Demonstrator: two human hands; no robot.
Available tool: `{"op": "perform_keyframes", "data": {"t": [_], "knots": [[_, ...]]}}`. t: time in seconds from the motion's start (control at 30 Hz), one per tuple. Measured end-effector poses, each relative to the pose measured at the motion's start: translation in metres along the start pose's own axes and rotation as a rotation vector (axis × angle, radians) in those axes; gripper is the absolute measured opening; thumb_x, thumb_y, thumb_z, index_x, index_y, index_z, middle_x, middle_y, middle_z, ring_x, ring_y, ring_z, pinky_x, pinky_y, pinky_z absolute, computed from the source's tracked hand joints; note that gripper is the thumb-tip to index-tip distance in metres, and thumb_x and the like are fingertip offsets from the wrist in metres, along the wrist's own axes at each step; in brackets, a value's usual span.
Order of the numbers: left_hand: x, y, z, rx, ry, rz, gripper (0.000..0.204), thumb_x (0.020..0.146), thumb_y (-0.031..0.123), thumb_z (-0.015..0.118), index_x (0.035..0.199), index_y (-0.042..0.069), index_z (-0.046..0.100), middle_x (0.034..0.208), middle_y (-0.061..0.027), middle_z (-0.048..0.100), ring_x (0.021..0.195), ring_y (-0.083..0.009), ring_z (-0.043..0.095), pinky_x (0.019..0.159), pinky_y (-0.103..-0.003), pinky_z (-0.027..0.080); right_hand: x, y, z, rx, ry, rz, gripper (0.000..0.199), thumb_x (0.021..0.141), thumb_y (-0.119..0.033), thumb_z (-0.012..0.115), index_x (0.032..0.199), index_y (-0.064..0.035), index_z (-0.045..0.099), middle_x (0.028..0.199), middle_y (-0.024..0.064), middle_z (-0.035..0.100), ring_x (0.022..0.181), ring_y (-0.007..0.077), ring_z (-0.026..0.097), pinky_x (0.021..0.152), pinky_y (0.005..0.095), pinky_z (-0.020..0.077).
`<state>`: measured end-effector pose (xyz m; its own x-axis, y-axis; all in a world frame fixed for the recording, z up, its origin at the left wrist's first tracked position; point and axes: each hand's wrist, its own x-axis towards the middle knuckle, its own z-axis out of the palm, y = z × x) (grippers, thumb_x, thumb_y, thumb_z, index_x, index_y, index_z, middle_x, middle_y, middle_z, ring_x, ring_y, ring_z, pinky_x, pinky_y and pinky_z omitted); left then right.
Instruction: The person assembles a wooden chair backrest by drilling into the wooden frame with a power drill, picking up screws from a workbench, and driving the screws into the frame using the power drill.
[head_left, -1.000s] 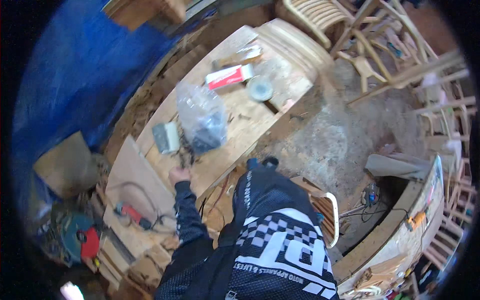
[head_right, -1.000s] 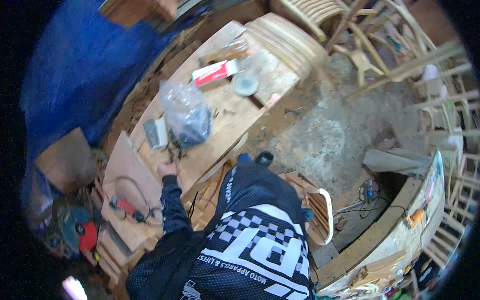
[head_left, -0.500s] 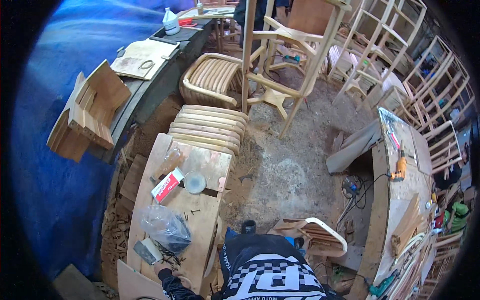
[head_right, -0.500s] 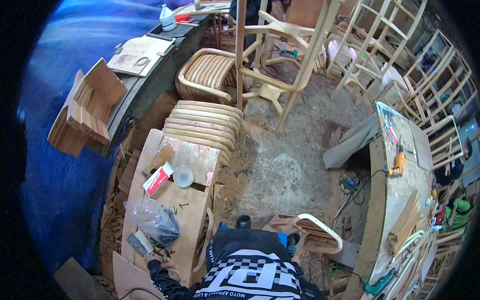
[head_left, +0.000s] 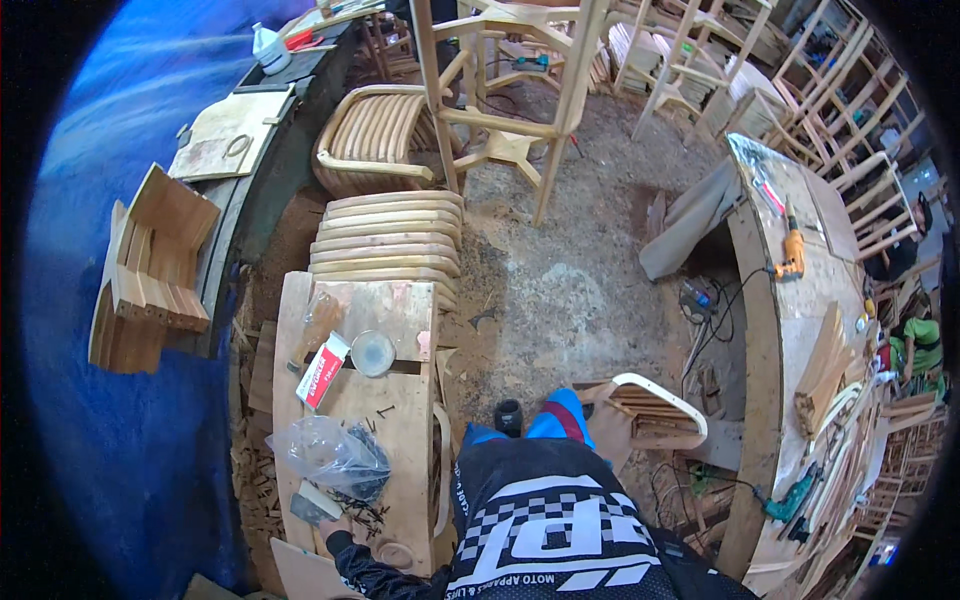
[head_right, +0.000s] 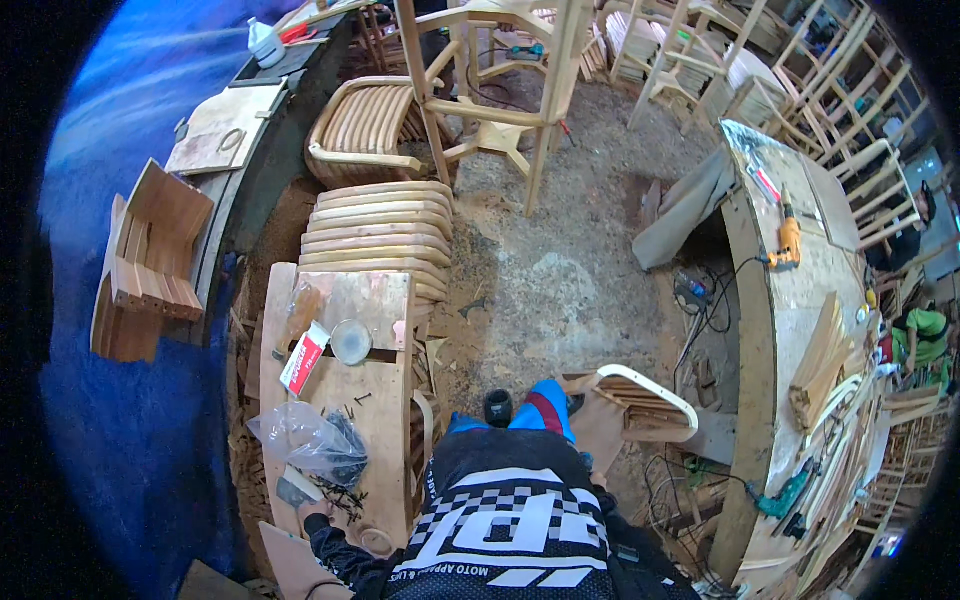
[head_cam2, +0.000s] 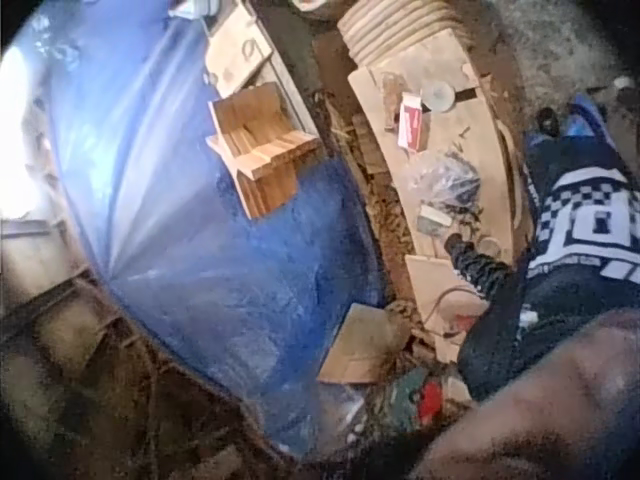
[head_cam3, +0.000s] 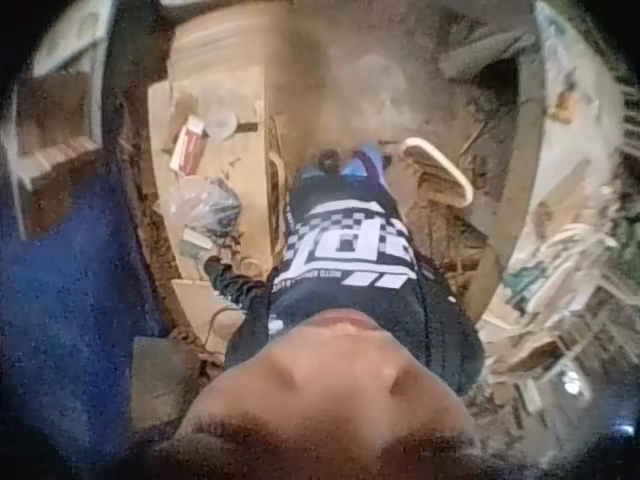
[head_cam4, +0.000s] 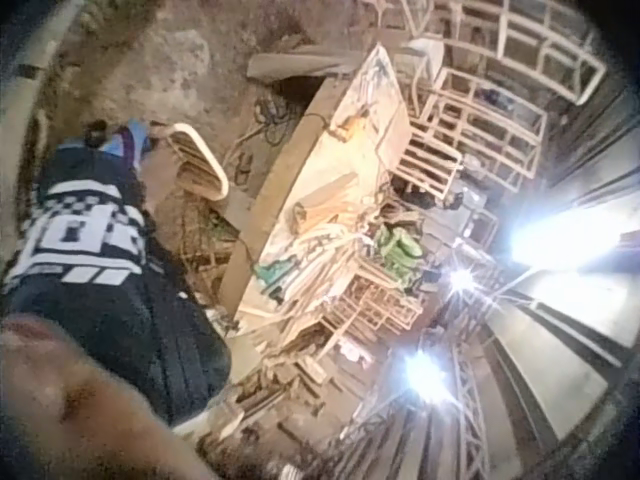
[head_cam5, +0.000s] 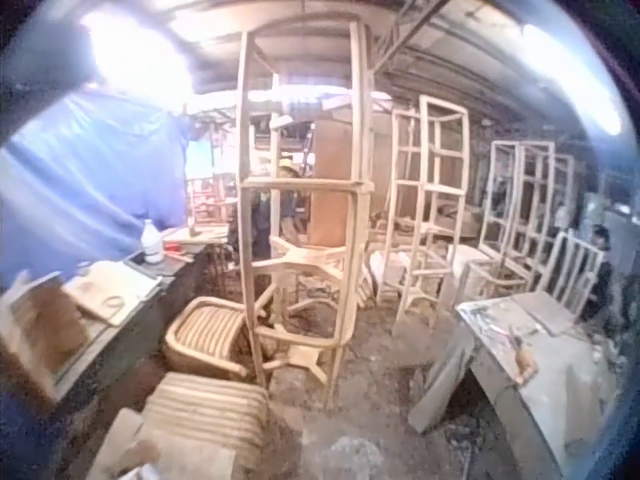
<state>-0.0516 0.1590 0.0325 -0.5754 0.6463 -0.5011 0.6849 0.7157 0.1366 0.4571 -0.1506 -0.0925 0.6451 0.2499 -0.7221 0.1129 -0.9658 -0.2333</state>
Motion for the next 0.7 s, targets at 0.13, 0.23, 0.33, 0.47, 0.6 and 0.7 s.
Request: {"op": "perform_keyframes", "data": {"t": [0.13,0.23,0.33,0.47,0.6,0.7], "knots": [[0.020,0.021,-0.018,0.074,0.098,0.127,0.033,0.069,0.022,0.063,0.078,-0.010,0.060,0.066,-0.0231,0.061,0.058,-0.0298,0.062,0.057,-0.037,0.049,-0.022,0.029,0.020,0.109,0.037,0.061,0.035,0.077,-0.028,0.055,0.097,-0.0012,0.063,0.094,0.0259,0.060,0.092,0.0401,0.057,0.079,0.0465,0.0465],[-0.009,0.068,-0.067,0.297,0.471,0.393,0.032,0.069,0.023,0.064,0.076,-0.008,0.061,0.064,-0.0204,0.061,0.062,-0.0277,0.063,0.057,-0.036,0.049,-0.024,0.043,0.036,0.147,0.071,0.069,0.034,0.078,-0.028,0.054,0.097,-0.0016,0.063,0.094,0.0261,0.060,0.092,0.0405,0.057,0.079,0.0468,0.0465],[-0.088,0.174,-0.121,0.062,0.666,0.589,0.034,0.081,0.030,0.057,0.086,-0.003,0.063,0.080,-0.0203,0.064,0.078,-0.0324,0.063,0.070,-0.037,0.049,-0.058,0.040,0.026,0.178,0.040,0.244,0.036,0.077,-0.029,0.056,0.097,-0.0011,0.063,0.094,0.0262,0.060,0.093,0.0401,0.057,0.079,0.0471,0.0465],[-0.142,0.278,-0.094,-0.365,0.569,1.129,0.028,0.089,0.024,0.054,0.092,-0.003,0.059,0.080,-0.0124,0.062,0.071,-0.0199,0.059,0.064,-0.030,0.047,-0.103,0.067,0.037,0.247,0.094,0.461,0.039,0.074,-0.031,0.060,0.097,0.0008,0.062,0.094,0.0261,0.060,0.095,0.0383,0.058,0.080,0.0461,0.0466],[-0.217,0.322,-0.006,-0.337,-0.117,1.204,0.021,0.089,0.016,0.053,0.095,-0.004,0.056,0.076,-0.0074,0.058,0.066,-0.0119,0.055,0.058,-0.024,0.045,-0.129,0.122,0.086,0.414,0.069,0.826,0.035,0.071,-0.028,0.063,0.093,-0.0004,0.063,0.098,0.0215,0.062,0.095,0.0351,0.058,0.080,0.0422,0.0468],[-0.271,0.313,0.050,-0.238,-0.302,1.237,0.020,0.088,0.016,0.055,0.093,-0.004,0.056,0.075,-0.0060,0.057,0.066,-0.0092,0.053,0.057,-0.022,0.043,-0.152,0.152,0.093,0.528,0.083,0.908,0.033,0.071,-0.026,0.063,0.091,-0.0004,0.064,0.095,0.0201,0.062,0.092,0.0342,0.059,0.078,0.0418,0.0468]]}}
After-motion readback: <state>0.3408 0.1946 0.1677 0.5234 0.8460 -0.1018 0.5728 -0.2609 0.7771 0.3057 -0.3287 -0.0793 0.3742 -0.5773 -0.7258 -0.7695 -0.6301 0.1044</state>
